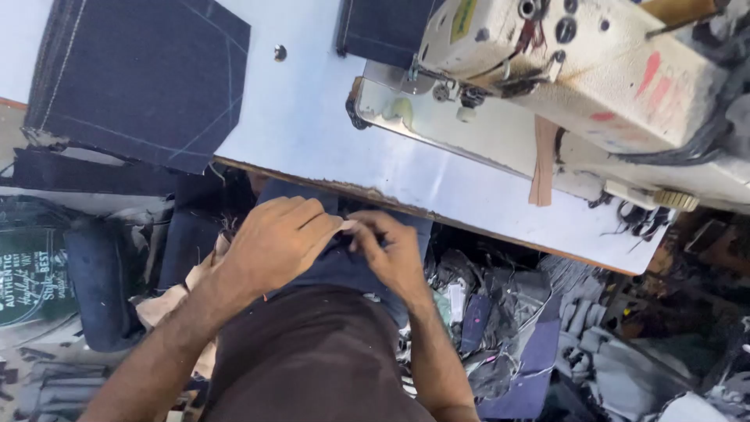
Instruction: The person operates a sewing machine to stitch denim fabric pieces. They guide the fabric under the needle, cut threads with scissors, and handle small fabric strips, occasionally adjusting the material on the machine.
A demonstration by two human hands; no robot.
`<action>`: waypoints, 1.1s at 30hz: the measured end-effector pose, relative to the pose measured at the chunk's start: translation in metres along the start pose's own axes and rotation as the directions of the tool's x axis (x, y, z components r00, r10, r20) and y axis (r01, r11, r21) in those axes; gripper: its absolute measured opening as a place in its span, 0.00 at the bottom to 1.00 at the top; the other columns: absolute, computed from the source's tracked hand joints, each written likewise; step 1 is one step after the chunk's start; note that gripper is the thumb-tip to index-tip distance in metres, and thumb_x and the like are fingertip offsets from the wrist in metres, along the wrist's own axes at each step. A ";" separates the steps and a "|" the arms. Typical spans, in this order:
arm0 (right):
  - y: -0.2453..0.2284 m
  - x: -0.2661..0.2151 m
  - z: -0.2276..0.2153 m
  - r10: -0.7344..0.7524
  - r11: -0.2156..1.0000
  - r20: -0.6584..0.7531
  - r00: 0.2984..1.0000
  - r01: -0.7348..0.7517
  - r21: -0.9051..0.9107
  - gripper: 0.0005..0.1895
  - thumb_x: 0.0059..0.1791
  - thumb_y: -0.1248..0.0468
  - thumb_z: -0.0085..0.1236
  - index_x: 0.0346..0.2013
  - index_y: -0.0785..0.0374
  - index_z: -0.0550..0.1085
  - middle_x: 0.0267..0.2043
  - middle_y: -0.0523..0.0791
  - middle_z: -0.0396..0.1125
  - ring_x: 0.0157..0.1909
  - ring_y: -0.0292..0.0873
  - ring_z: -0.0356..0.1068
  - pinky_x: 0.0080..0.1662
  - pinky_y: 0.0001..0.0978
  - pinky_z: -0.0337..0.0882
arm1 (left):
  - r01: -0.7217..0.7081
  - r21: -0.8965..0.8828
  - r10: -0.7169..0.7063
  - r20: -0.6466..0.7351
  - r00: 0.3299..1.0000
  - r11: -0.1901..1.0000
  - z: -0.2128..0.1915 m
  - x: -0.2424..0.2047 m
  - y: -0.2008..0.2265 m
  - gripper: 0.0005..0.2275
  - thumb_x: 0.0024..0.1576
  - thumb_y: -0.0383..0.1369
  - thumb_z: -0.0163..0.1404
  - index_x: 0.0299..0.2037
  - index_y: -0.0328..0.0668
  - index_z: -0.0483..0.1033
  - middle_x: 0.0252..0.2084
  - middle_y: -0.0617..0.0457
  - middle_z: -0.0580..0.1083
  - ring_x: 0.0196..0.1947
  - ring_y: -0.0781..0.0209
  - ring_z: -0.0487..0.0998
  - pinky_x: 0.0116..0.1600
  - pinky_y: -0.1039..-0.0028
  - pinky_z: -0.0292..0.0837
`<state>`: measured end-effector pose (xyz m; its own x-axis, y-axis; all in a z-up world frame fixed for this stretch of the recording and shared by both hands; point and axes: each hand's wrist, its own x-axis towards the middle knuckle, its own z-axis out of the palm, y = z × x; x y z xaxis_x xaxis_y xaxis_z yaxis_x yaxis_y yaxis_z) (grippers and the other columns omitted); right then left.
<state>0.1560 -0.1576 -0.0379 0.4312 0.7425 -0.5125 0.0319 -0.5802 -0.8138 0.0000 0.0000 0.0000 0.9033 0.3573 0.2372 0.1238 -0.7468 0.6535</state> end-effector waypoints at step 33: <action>-0.020 0.083 -0.044 -0.679 0.510 -0.157 0.718 0.307 -0.804 0.26 0.55 0.53 0.64 0.66 0.59 0.74 0.73 0.47 0.55 0.66 0.55 0.52 0.69 0.49 0.57 | -0.272 0.146 0.279 -0.028 0.960 0.951 0.060 0.010 -0.012 0.16 0.52 0.33 0.52 0.50 0.41 0.81 0.46 0.53 0.75 0.46 0.56 0.74 0.53 0.62 0.70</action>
<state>0.2307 -0.0993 -0.0519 0.4289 0.8742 0.2274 0.8732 -0.3369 -0.3521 0.0324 -0.0206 -0.0485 0.8903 0.1501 0.4299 -0.0683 -0.8894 0.4519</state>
